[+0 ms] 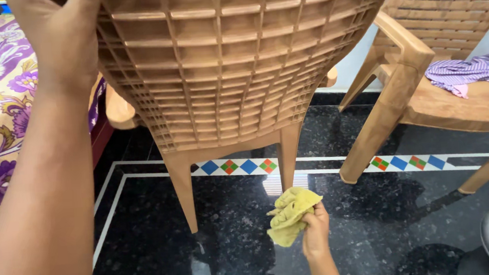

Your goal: The person wipes the seat, legs, and back of a plastic chair with a cloth, then rearranges items on a desk, including a pen holder and storage box, and wipes a keyboard by hand.

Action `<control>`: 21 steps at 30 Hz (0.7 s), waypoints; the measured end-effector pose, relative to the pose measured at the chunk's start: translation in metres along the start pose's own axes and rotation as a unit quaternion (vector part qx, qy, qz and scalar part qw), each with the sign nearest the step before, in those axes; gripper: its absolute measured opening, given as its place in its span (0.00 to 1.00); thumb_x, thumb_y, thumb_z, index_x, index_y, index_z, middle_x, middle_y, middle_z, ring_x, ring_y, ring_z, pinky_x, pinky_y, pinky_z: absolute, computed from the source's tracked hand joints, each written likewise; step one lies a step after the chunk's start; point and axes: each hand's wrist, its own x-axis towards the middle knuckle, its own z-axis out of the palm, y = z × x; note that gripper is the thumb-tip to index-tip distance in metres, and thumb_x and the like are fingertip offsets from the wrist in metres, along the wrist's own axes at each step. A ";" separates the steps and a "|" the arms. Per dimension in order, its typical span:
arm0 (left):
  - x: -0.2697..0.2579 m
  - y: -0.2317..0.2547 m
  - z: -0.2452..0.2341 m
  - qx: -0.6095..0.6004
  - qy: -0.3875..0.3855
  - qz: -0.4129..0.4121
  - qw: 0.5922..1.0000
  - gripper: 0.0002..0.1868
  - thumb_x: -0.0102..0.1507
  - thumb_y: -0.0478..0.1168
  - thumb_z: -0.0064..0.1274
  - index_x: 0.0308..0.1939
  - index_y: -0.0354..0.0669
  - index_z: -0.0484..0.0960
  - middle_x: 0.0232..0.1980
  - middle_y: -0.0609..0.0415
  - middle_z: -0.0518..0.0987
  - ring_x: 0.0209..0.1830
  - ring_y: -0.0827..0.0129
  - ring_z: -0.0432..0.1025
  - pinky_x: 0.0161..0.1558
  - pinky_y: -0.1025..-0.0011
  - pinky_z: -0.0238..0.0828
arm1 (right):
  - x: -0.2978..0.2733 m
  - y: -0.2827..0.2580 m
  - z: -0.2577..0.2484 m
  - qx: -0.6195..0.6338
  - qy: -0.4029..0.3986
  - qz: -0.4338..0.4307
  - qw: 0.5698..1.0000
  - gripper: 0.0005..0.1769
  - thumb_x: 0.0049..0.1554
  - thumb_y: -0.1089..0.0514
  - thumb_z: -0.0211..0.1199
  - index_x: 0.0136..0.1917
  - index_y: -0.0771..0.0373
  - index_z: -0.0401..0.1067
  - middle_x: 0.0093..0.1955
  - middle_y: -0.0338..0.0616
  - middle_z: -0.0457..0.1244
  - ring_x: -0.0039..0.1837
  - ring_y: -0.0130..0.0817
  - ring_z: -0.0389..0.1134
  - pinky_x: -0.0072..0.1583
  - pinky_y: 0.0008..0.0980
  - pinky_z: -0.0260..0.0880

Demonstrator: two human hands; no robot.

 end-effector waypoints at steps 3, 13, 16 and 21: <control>0.000 0.029 0.003 -0.006 -0.034 0.024 0.999 0.17 0.74 0.47 0.63 0.46 0.34 0.79 0.40 0.64 0.78 0.39 0.82 0.68 0.43 0.79 0.63 | 0.003 -0.016 0.006 0.052 -0.015 0.003 0.999 0.32 0.46 0.72 0.43 0.64 0.69 0.66 0.57 0.53 0.67 0.55 0.41 0.71 0.60 0.40 0.72; -0.016 0.078 0.011 0.027 -0.081 0.098 0.992 0.24 0.74 0.56 0.59 0.49 0.34 0.81 0.44 0.62 0.80 0.43 0.82 0.71 0.48 0.82 0.66 | 0.032 -0.111 0.064 -0.037 -0.032 -0.318 0.947 0.22 0.68 0.56 0.54 0.72 0.66 0.59 0.66 0.46 0.61 0.65 0.36 0.66 0.68 0.39 0.67; -0.015 0.078 -0.005 0.032 -0.077 0.096 0.992 0.26 0.73 0.59 0.60 0.48 0.34 0.82 0.41 0.60 0.80 0.38 0.82 0.70 0.41 0.83 0.61 | 0.041 -0.184 0.102 -0.096 -0.036 -0.492 0.865 0.21 0.70 0.53 0.55 0.71 0.67 0.61 0.67 0.46 0.63 0.67 0.35 0.67 0.71 0.37 0.69; -0.014 0.071 -0.031 -0.006 -0.085 0.059 0.995 0.26 0.74 0.57 0.62 0.50 0.32 0.82 0.42 0.58 0.79 0.37 0.82 0.67 0.40 0.84 0.59 | 0.070 -0.305 0.174 -0.150 -0.134 -0.527 0.825 0.21 0.63 0.58 0.58 0.66 0.69 0.62 0.59 0.51 0.64 0.55 0.44 0.70 0.56 0.43 0.74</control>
